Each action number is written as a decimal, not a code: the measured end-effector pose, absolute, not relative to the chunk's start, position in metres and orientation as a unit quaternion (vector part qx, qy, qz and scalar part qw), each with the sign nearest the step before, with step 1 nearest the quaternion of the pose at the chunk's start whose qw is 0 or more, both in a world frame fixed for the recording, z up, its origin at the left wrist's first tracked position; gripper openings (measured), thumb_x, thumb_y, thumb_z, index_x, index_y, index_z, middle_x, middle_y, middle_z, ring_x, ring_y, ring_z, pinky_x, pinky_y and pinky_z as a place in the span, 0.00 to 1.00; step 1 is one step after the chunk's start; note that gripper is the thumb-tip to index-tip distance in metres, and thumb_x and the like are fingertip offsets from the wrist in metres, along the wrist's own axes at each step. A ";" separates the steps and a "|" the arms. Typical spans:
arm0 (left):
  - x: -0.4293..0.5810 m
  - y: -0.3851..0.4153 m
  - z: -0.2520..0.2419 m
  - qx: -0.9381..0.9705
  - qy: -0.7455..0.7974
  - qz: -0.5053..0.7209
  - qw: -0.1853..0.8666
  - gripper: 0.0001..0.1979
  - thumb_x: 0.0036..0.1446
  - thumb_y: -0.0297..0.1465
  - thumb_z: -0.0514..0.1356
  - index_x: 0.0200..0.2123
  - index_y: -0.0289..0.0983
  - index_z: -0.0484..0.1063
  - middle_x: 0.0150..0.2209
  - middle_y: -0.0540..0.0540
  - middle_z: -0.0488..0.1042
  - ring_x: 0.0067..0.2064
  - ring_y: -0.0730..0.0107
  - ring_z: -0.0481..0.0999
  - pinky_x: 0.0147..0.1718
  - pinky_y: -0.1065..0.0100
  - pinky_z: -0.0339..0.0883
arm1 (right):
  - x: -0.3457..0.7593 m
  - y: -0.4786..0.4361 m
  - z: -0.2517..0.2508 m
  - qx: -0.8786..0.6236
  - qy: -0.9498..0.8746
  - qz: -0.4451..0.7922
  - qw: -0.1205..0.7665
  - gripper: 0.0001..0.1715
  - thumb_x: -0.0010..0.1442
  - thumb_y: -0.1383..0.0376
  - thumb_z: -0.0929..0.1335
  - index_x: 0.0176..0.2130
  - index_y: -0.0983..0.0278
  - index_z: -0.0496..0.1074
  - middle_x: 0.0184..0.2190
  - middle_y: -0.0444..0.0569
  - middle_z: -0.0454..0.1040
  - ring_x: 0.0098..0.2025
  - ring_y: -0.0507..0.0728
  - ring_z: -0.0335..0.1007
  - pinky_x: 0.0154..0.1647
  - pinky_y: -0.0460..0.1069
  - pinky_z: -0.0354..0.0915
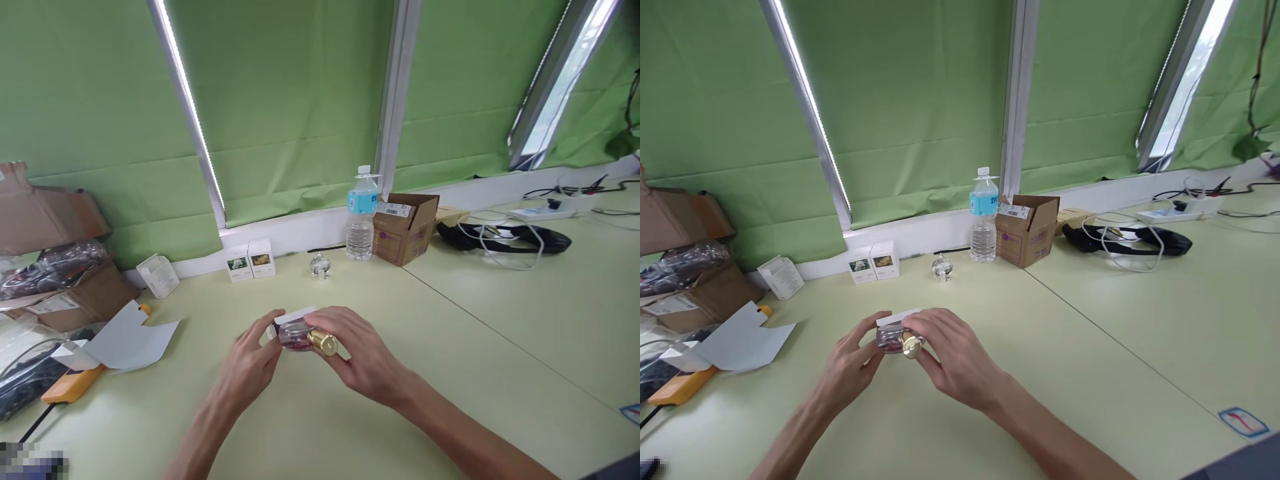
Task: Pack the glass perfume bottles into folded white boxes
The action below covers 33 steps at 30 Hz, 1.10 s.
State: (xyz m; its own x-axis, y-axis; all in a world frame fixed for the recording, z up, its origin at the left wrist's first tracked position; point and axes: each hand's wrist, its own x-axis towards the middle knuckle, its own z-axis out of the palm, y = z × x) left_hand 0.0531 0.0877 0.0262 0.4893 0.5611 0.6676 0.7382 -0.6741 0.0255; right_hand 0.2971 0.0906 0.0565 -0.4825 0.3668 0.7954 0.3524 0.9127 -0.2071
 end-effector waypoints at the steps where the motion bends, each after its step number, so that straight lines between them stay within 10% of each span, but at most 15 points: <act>1: 0.054 0.087 0.026 -0.851 -0.383 -0.334 0.128 0.12 0.63 0.22 0.54 0.44 0.43 0.73 0.60 0.41 0.67 0.53 0.61 0.75 0.43 0.63 0.73 | 0.298 0.093 0.055 -0.213 -0.860 -0.002 0.464 0.24 0.66 0.70 0.65 0.60 0.61 0.61 0.52 0.53 0.74 0.54 0.58 0.70 0.56 0.56 0.66; 33: 0.057 0.086 0.017 -0.826 -0.443 -0.348 0.017 0.22 0.59 0.24 0.57 0.56 0.46 0.62 0.51 0.45 0.75 0.51 0.62 0.77 0.45 0.62 0.75 | 0.291 0.094 0.045 -0.286 -0.892 -0.021 0.349 0.16 0.67 0.66 0.65 0.54 0.63 0.66 0.49 0.56 0.71 0.50 0.62 0.67 0.48 0.58 0.69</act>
